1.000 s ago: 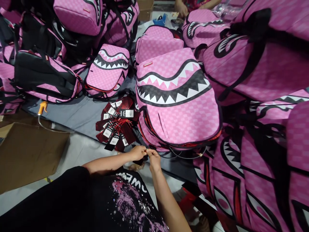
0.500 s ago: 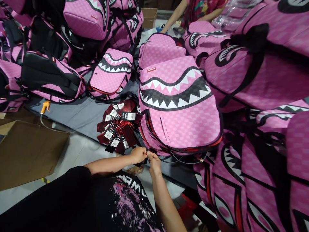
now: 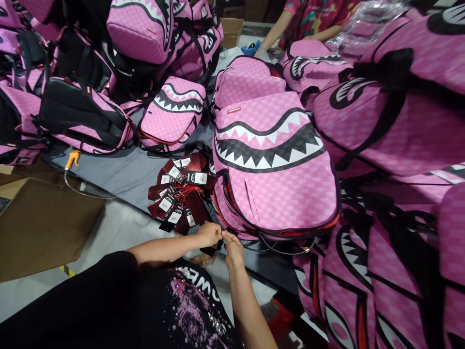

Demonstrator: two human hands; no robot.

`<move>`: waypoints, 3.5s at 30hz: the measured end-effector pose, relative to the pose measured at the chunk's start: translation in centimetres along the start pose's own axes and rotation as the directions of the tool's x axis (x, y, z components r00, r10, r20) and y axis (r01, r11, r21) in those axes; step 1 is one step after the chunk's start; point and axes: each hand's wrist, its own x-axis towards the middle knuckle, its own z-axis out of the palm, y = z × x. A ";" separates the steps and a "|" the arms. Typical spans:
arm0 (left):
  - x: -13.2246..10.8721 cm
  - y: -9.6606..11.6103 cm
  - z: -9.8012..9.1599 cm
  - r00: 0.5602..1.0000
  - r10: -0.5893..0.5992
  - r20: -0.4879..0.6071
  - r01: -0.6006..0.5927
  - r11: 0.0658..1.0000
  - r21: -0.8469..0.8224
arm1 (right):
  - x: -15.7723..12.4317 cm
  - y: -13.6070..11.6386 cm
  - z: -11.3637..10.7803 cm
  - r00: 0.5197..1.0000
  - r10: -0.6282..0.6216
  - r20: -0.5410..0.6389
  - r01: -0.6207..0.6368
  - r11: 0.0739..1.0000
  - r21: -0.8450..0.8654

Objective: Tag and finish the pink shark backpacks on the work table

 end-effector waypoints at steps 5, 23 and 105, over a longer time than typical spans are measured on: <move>0.1 -0.2 -0.3 0.998 0.026 0.057 -0.023 0.999 -0.047 | -0.1 -0.2 0.1 1.000 0.017 -0.012 -0.017 1.000 0.016; 0.6 0.0 -0.1 0.989 -0.031 0.142 0.059 0.978 -0.199 | -0.1 -0.5 0.0 0.999 0.042 0.020 -0.042 0.999 0.010; -2.4 -2.4 -11.8 0.896 0.429 -0.115 -0.321 0.804 0.502 | -6.4 -4.8 -0.5 0.556 -0.821 0.128 0.562 0.258 -0.786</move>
